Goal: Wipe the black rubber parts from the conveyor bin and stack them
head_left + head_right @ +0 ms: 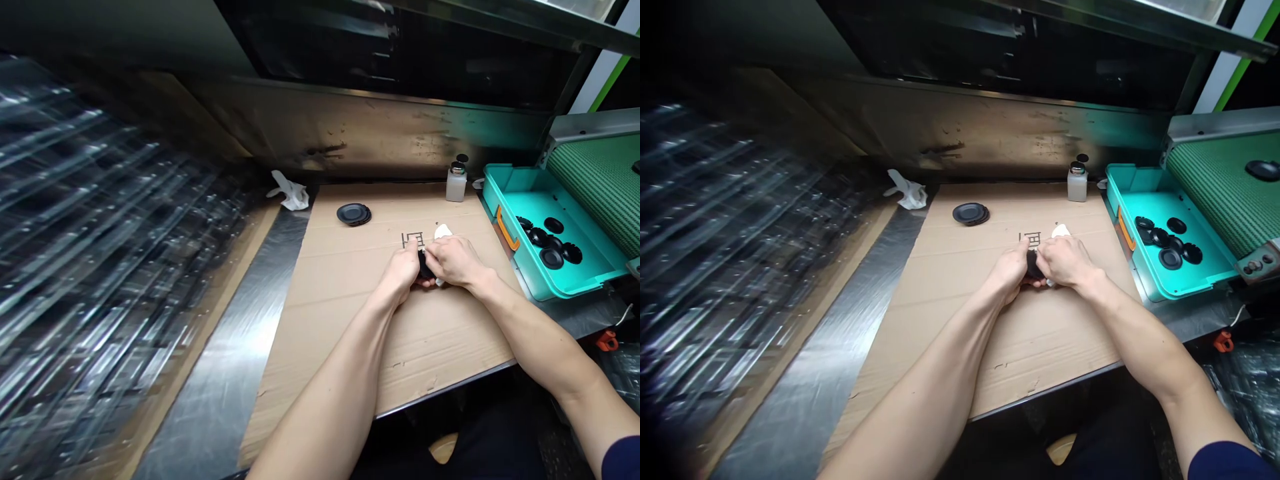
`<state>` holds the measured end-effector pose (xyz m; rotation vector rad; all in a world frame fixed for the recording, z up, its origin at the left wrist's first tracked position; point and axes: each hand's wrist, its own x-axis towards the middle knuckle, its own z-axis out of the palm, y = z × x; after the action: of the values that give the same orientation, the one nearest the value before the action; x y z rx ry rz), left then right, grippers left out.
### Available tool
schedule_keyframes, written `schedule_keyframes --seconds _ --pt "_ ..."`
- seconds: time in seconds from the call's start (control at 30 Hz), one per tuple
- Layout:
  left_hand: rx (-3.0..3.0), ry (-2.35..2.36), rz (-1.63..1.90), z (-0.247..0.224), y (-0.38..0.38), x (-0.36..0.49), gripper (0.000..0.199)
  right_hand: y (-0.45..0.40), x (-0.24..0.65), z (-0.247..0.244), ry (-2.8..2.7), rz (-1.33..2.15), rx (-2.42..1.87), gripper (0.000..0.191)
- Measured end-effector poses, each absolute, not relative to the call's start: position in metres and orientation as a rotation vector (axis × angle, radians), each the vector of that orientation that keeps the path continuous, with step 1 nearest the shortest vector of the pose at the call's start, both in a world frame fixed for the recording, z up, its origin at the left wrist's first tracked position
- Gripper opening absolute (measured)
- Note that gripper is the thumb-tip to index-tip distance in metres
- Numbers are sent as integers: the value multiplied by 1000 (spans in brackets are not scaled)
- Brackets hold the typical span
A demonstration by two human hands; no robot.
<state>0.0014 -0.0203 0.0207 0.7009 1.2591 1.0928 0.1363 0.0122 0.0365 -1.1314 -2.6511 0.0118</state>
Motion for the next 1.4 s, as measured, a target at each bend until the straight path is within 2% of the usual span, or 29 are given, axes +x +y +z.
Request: schedule_keyframes --seconds 0.17,0.53,0.8,1.0,1.13,1.4 --pt "534 1159 1152 16 -20 1 39 13 135 35 -2663 -32 -1084 29" --pt "655 1254 1103 15 -19 2 48 12 138 41 -2674 29 -1131 28" --pt "680 1291 1082 15 -20 1 47 12 139 41 -2662 46 -1207 27" --pt "548 1269 1128 14 -20 3 37 10 136 42 -2634 65 -1162 30" --pt "549 1251 1114 20 -19 0 41 10 139 38 -2603 133 -1247 28" --pt "-47 778 1059 36 -15 -41 47 20 151 33 -2181 173 -1235 30"
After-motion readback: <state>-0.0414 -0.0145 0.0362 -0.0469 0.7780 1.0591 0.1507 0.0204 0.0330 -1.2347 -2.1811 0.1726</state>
